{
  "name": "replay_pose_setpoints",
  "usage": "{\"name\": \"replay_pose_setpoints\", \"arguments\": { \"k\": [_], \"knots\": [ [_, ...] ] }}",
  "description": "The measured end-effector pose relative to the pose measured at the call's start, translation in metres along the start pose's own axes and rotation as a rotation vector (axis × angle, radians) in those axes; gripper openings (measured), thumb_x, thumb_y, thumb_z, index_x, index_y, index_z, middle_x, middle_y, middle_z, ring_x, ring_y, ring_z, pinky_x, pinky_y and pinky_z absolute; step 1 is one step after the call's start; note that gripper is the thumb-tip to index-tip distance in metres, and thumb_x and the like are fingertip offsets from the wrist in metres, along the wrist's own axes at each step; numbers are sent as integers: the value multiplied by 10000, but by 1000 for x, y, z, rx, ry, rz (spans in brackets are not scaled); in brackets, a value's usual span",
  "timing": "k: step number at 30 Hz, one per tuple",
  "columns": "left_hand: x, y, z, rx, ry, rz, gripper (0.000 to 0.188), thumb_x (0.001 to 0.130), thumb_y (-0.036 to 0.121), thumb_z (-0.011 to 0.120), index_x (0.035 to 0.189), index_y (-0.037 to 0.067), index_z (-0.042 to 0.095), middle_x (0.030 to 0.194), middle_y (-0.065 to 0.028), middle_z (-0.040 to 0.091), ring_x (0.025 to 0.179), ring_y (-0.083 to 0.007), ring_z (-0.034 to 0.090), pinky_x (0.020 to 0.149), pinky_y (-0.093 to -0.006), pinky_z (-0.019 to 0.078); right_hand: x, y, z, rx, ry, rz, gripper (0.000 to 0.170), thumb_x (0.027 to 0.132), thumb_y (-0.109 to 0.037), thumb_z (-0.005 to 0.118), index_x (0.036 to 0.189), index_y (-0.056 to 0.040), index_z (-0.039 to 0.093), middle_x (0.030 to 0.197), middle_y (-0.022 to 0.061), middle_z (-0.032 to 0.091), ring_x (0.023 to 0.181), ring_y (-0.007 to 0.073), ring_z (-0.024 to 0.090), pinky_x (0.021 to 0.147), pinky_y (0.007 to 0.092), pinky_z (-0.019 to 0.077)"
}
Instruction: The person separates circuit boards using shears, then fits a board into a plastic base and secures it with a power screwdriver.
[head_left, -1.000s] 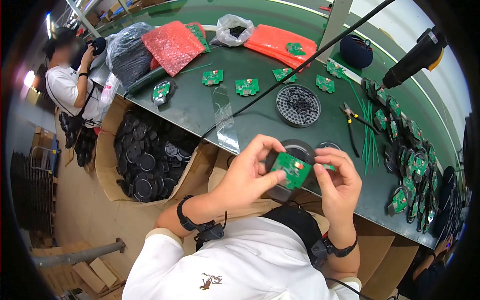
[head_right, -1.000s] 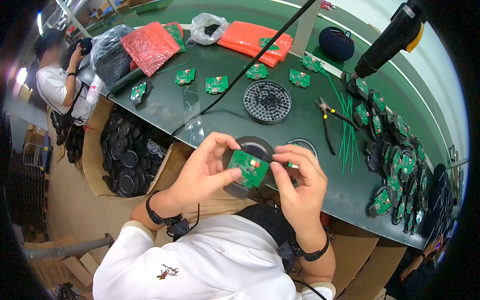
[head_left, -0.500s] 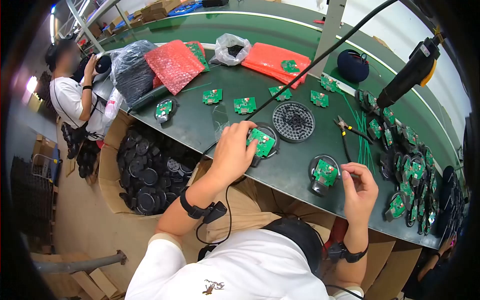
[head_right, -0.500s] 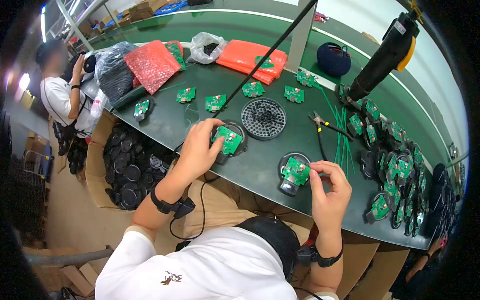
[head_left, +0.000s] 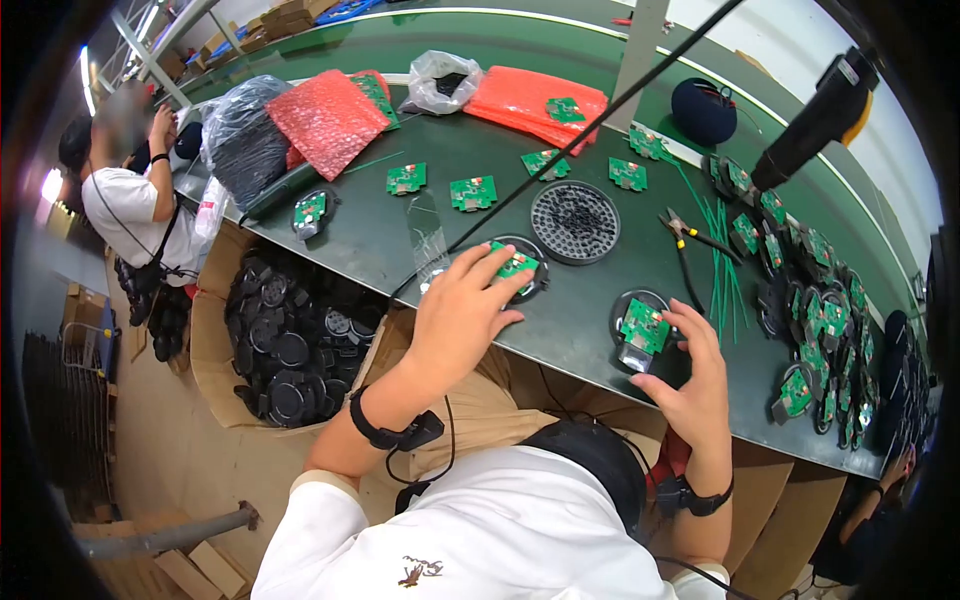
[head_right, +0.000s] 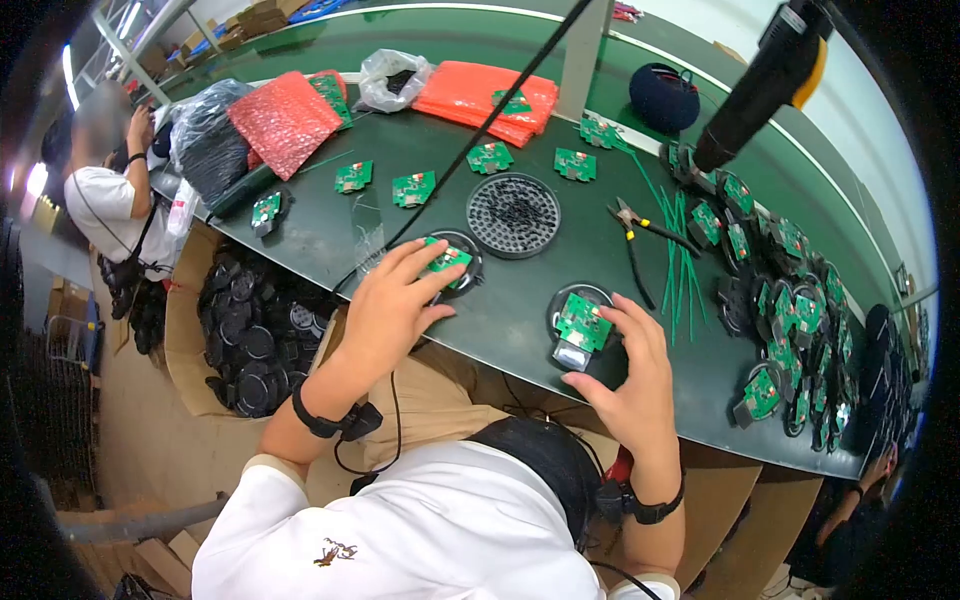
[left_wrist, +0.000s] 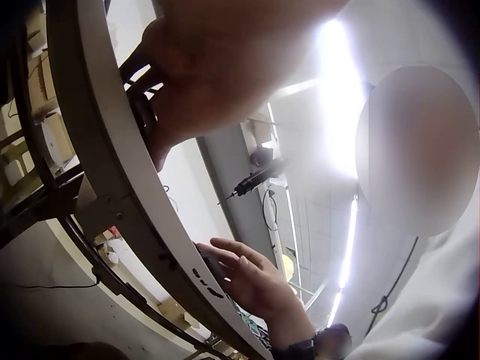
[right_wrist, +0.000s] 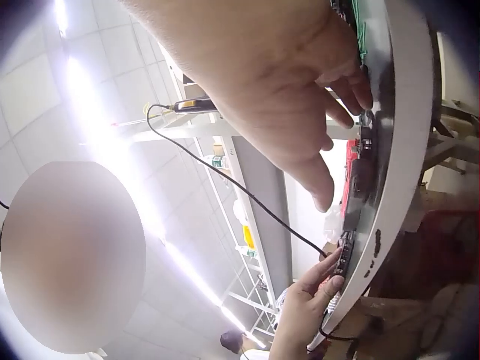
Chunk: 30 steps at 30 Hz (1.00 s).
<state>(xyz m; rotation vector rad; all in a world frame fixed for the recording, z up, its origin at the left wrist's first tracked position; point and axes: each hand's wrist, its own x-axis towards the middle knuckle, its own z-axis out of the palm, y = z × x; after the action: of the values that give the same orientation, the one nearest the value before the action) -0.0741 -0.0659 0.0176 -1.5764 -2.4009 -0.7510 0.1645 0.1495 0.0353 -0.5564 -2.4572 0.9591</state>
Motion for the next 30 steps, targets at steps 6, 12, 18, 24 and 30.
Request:
{"name": "replay_pose_setpoints", "arguments": {
  "k": [6,12,18,24,30],
  "knots": [
    [-4,-2,2,70,29,0,509,794,200,841,1288,177,723,1398,-65,650,1320,-327,578,979,-456,531,-1,6,6,-118,7,-97,894,608,-190,983,1407,-76,598,1505,175,553,1371,400,524,1132,480,454],
    [-4,30,-5,-48,156,82,541,707,145,898,1218,71,734,1329,-136,677,1244,-357,624,1020,-468,532,1,8,4,-68,13,-92,841,636,-184,970,1389,-67,615,1497,177,565,1352,402,540,1120,481,460],
    [14,80,32,-428,6,178,557,735,267,899,1221,55,729,1336,-142,667,1190,-349,660,981,-434,560,-2,24,7,50,64,-84,454,808,-65,837,1241,-42,702,1365,156,670,1250,365,633,1038,436,519],
    [18,82,54,-292,2,210,506,745,326,888,1185,111,758,1263,-125,696,1165,-333,678,928,-410,566,-2,29,10,55,168,-95,259,856,36,751,1106,-30,755,1256,150,724,1138,332,696,954,398,559],
    [20,84,57,-275,27,210,447,752,313,883,1140,118,774,1206,-107,722,1131,-331,691,912,-424,560,-1,30,13,54,181,-86,209,842,54,747,1031,-28,779,1228,144,734,1115,326,702,933,390,564]
  ]
}}
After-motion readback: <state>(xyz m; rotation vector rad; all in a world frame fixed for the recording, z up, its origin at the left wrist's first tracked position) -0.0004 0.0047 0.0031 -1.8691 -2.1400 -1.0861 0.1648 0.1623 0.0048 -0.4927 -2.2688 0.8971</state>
